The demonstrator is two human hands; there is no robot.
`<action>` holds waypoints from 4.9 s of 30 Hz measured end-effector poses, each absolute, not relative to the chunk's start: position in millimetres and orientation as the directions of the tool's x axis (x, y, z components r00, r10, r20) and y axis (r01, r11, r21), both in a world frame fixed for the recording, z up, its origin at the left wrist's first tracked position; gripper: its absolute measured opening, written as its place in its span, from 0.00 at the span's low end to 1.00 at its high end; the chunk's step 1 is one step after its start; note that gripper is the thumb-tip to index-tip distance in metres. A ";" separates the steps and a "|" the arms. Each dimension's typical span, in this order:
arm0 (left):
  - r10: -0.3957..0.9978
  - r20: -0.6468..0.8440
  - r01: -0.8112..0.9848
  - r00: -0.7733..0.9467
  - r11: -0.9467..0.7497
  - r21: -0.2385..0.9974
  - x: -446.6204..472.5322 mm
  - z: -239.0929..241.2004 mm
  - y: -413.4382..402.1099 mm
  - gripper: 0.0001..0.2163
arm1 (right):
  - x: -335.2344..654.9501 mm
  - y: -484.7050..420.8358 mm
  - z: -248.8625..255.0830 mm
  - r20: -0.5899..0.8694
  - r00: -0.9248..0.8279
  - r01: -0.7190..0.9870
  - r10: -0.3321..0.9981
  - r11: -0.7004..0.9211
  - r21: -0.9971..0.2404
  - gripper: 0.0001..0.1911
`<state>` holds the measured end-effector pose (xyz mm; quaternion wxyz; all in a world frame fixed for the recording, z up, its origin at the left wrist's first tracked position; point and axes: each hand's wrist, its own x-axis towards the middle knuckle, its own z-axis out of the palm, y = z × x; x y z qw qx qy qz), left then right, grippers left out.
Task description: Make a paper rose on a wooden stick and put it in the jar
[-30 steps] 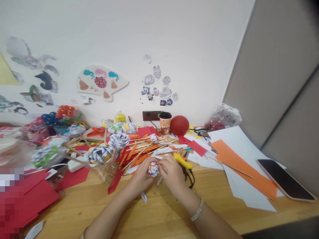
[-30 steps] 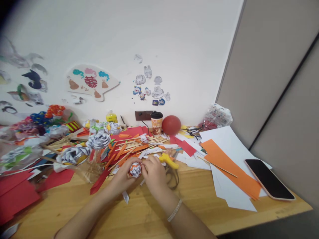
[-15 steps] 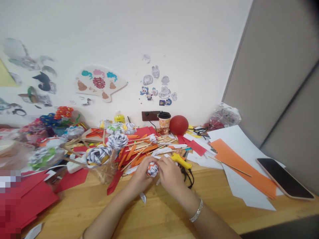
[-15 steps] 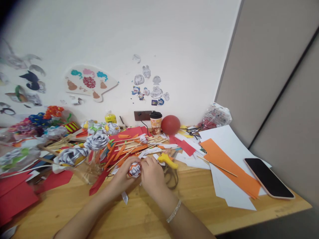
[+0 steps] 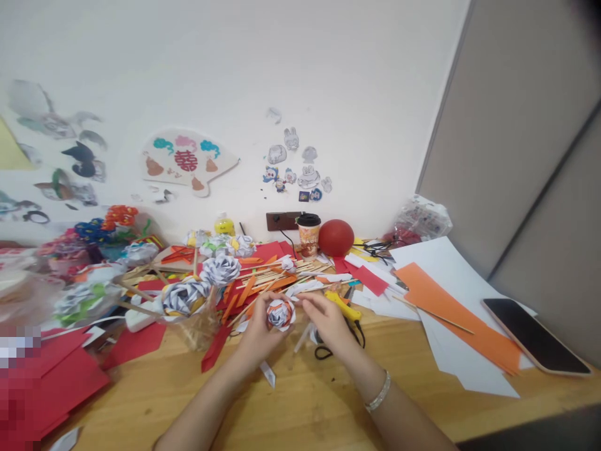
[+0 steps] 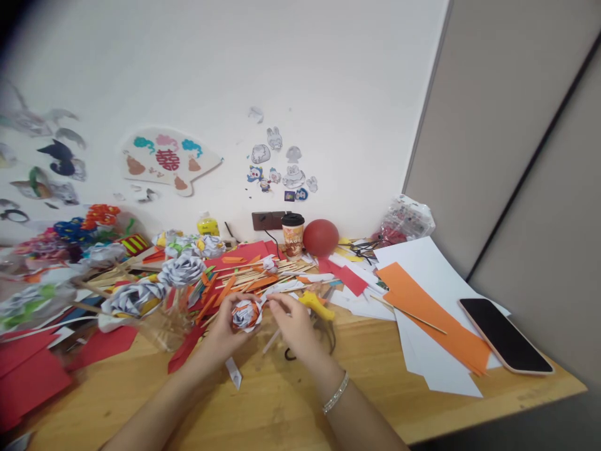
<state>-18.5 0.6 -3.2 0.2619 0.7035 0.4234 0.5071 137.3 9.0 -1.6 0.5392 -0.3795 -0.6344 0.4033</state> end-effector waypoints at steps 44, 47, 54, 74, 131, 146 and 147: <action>0.786 0.544 0.518 0.293 -0.609 0.601 -12.5 -7.8 -0.2 0.17 | 130.2 1.4 -7.6 0.696 -0.058 0.538 0.716 0.610 -0.582 0.04; 0.791 0.542 0.522 0.285 -0.602 0.604 -10.7 -6.7 -1.2 0.16 | 129.5 -0.7 -5.9 0.735 -0.137 0.574 0.664 0.658 -0.487 0.07; 0.782 0.538 0.503 0.316 -0.619 0.604 -11.1 -4.6 -1.6 0.16 | 130.7 2.6 -5.6 0.648 -0.137 0.487 0.749 0.621 -0.614 0.05; 0.797 0.489 0.507 0.353 -0.603 0.616 -12.1 -5.4 -2.4 0.13 | 131.7 9.9 -10.7 0.461 -0.096 0.256 0.882 0.469 -0.845 0.06; 0.796 0.508 0.490 0.330 -0.604 0.629 -14.0 2.1 -5.8 0.16 | 143.4 11.1 -3.0 0.448 -0.282 0.243 0.849 0.514 -0.822 0.08; 0.847 0.372 0.466 0.380 -0.522 0.714 -14.9 4.0 -5.6 0.12 | 138.0 13.8 -9.2 0.366 -0.274 0.157 0.889 0.417 -0.895 0.06; 0.848 0.367 0.465 0.383 -0.520 0.716 -15.1 5.4 -6.2 0.12 | 138.3 14.6 -10.2 0.366 -0.284 0.155 0.887 0.419 -0.895 0.06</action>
